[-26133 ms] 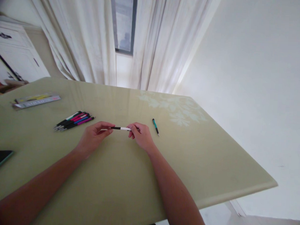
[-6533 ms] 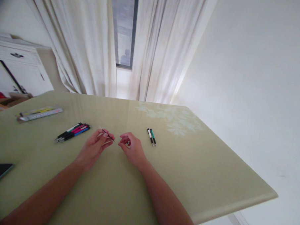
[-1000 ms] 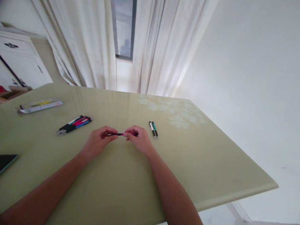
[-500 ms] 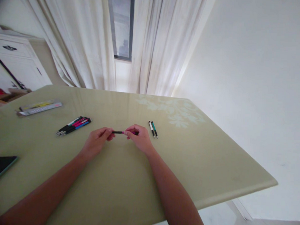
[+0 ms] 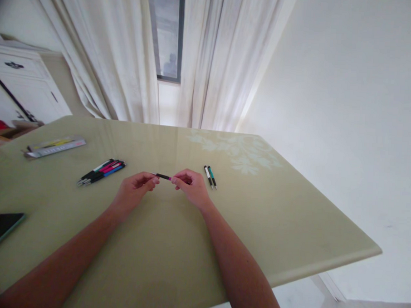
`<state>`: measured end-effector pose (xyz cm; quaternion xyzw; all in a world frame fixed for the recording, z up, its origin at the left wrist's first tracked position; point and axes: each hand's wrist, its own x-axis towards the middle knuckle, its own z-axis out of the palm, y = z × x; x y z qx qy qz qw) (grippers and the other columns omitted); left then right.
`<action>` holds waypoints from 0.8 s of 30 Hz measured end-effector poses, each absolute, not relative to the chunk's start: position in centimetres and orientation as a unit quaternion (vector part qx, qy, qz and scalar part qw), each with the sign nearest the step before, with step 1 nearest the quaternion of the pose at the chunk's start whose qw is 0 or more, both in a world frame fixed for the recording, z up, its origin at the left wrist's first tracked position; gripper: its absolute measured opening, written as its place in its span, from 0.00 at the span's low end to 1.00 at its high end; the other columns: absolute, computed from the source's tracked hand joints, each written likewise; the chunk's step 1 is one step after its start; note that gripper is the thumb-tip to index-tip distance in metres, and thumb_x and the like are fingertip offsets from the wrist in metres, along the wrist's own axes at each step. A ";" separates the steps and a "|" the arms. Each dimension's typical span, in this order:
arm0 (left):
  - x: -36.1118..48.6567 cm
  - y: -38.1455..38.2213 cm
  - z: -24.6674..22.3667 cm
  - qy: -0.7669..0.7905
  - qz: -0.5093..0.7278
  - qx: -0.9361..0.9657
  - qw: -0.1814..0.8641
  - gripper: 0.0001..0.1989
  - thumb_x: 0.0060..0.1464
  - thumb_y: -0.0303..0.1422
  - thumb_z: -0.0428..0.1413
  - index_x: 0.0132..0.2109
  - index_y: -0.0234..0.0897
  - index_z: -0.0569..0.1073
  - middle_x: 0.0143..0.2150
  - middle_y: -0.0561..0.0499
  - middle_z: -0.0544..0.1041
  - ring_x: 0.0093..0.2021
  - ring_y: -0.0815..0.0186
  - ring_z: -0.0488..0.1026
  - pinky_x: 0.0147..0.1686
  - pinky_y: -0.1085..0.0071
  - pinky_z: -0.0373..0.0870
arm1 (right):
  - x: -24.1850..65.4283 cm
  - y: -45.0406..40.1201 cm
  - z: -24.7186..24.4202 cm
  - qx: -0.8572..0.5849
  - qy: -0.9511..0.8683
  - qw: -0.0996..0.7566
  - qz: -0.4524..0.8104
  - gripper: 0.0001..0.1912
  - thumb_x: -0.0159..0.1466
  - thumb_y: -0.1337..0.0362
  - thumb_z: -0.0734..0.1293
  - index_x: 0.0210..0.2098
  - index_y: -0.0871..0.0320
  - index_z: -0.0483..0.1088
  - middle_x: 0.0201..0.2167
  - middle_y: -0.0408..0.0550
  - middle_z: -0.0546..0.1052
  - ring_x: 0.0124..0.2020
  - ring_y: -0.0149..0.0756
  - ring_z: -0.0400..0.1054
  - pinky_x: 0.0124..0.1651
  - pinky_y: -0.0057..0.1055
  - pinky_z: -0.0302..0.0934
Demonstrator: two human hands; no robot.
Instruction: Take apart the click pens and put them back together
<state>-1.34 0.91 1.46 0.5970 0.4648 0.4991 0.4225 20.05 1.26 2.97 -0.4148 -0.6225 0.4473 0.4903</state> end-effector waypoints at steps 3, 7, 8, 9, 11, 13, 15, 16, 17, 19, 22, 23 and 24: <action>-1.4 1.0 1.6 0.474 0.503 0.557 0.461 0.23 0.56 0.53 0.59 0.36 0.34 0.79 0.30 0.47 0.80 0.28 0.66 0.72 0.30 0.70 0.70 | 20.2 1.3 2.9 -0.416 -0.636 0.487 0.430 0.16 0.58 0.50 0.76 0.33 0.57 0.77 0.27 0.45 0.78 0.27 0.31 0.71 0.31 0.28 0.64; -1.4 0.9 1.8 0.468 0.512 0.559 0.454 0.22 0.52 0.52 0.63 0.40 0.34 0.80 0.34 0.46 0.82 0.30 0.66 0.72 0.33 0.69 0.72 | 20.4 1.5 2.6 -0.416 -0.645 0.484 0.421 0.16 0.59 0.50 0.76 0.33 0.57 0.78 0.26 0.45 0.77 0.26 0.31 0.69 0.29 0.28 0.61; -1.4 0.9 1.8 0.462 0.514 0.559 0.458 0.23 0.51 0.51 0.64 0.42 0.35 0.80 0.36 0.45 0.82 0.32 0.65 0.73 0.35 0.69 0.73 | 20.4 1.5 2.6 -0.416 -0.645 0.485 0.419 0.16 0.59 0.50 0.75 0.33 0.57 0.78 0.25 0.45 0.77 0.26 0.31 0.69 0.29 0.28 0.61; -1.3 0.8 1.8 0.456 0.514 0.556 0.468 0.23 0.51 0.51 0.64 0.44 0.35 0.80 0.38 0.45 0.82 0.33 0.65 0.74 0.36 0.68 0.73 | 20.4 1.5 2.6 -0.416 -0.645 0.486 0.418 0.16 0.59 0.50 0.75 0.33 0.57 0.78 0.25 0.45 0.77 0.26 0.31 0.69 0.29 0.28 0.61; -1.3 0.8 1.8 0.453 0.508 0.544 0.490 0.23 0.54 0.51 0.62 0.42 0.34 0.79 0.38 0.44 0.82 0.33 0.65 0.74 0.37 0.68 0.73 | 20.4 1.5 2.6 -0.419 -0.644 0.486 0.416 0.16 0.59 0.50 0.75 0.33 0.57 0.77 0.25 0.45 0.77 0.26 0.31 0.69 0.29 0.28 0.61; -1.2 0.7 1.7 0.460 0.504 0.537 0.496 0.22 0.54 0.51 0.62 0.38 0.33 0.79 0.35 0.45 0.81 0.31 0.66 0.73 0.35 0.69 0.72 | 20.4 1.5 2.6 -0.420 -0.644 0.483 0.419 0.16 0.59 0.50 0.75 0.33 0.57 0.77 0.26 0.44 0.77 0.26 0.31 0.68 0.29 0.27 0.61; -1.1 0.7 1.7 0.461 0.508 0.540 0.487 0.21 0.53 0.50 0.64 0.37 0.33 0.78 0.33 0.47 0.80 0.30 0.67 0.72 0.34 0.70 0.71 | 20.4 1.4 2.7 -0.418 -0.643 0.480 0.426 0.16 0.58 0.50 0.76 0.33 0.57 0.78 0.25 0.44 0.77 0.26 0.30 0.68 0.29 0.27 0.60; -1.1 0.7 1.8 0.457 0.512 0.541 0.486 0.21 0.52 0.49 0.65 0.38 0.34 0.79 0.33 0.47 0.80 0.31 0.67 0.71 0.34 0.71 0.70 | 20.4 1.4 2.7 -0.417 -0.642 0.481 0.428 0.15 0.58 0.51 0.76 0.33 0.57 0.78 0.25 0.44 0.77 0.26 0.30 0.68 0.29 0.27 0.59; -1.1 0.7 1.8 0.450 0.514 0.540 0.492 0.21 0.51 0.49 0.65 0.40 0.34 0.79 0.35 0.47 0.81 0.31 0.68 0.72 0.35 0.71 0.70 | 20.4 1.4 2.7 -0.417 -0.641 0.482 0.428 0.15 0.58 0.51 0.76 0.34 0.57 0.78 0.25 0.44 0.77 0.26 0.30 0.67 0.29 0.27 0.59; -1.0 0.6 1.8 0.443 0.511 0.529 0.512 0.21 0.51 0.49 0.65 0.41 0.35 0.79 0.36 0.47 0.81 0.32 0.68 0.72 0.36 0.71 0.70 | 20.4 1.4 2.7 -0.418 -0.641 0.484 0.425 0.14 0.58 0.52 0.76 0.33 0.57 0.78 0.25 0.44 0.77 0.26 0.30 0.67 0.29 0.27 0.58; -1.0 0.5 1.8 0.449 0.511 0.522 0.515 0.20 0.52 0.49 0.65 0.38 0.34 0.79 0.33 0.48 0.79 0.30 0.68 0.71 0.34 0.71 0.70 | 20.4 1.3 2.8 -0.419 -0.647 0.482 0.417 0.13 0.58 0.53 0.76 0.33 0.57 0.78 0.26 0.44 0.77 0.26 0.30 0.67 0.29 0.27 0.59; -1.0 0.6 1.8 0.449 0.517 0.523 0.507 0.20 0.51 0.48 0.65 0.38 0.34 0.79 0.31 0.49 0.79 0.30 0.68 0.71 0.34 0.71 0.69 | 20.4 1.3 2.8 -0.418 -0.648 0.481 0.417 0.13 0.58 0.53 0.76 0.33 0.57 0.78 0.26 0.44 0.77 0.26 0.30 0.67 0.29 0.27 0.58; -1.0 0.6 1.7 0.446 0.524 0.526 0.500 0.20 0.50 0.48 0.66 0.39 0.34 0.79 0.30 0.50 0.78 0.31 0.68 0.71 0.34 0.71 0.69 | 20.4 1.3 2.8 -0.417 -0.650 0.479 0.418 0.13 0.58 0.53 0.76 0.33 0.57 0.78 0.25 0.44 0.77 0.26 0.30 0.67 0.29 0.27 0.58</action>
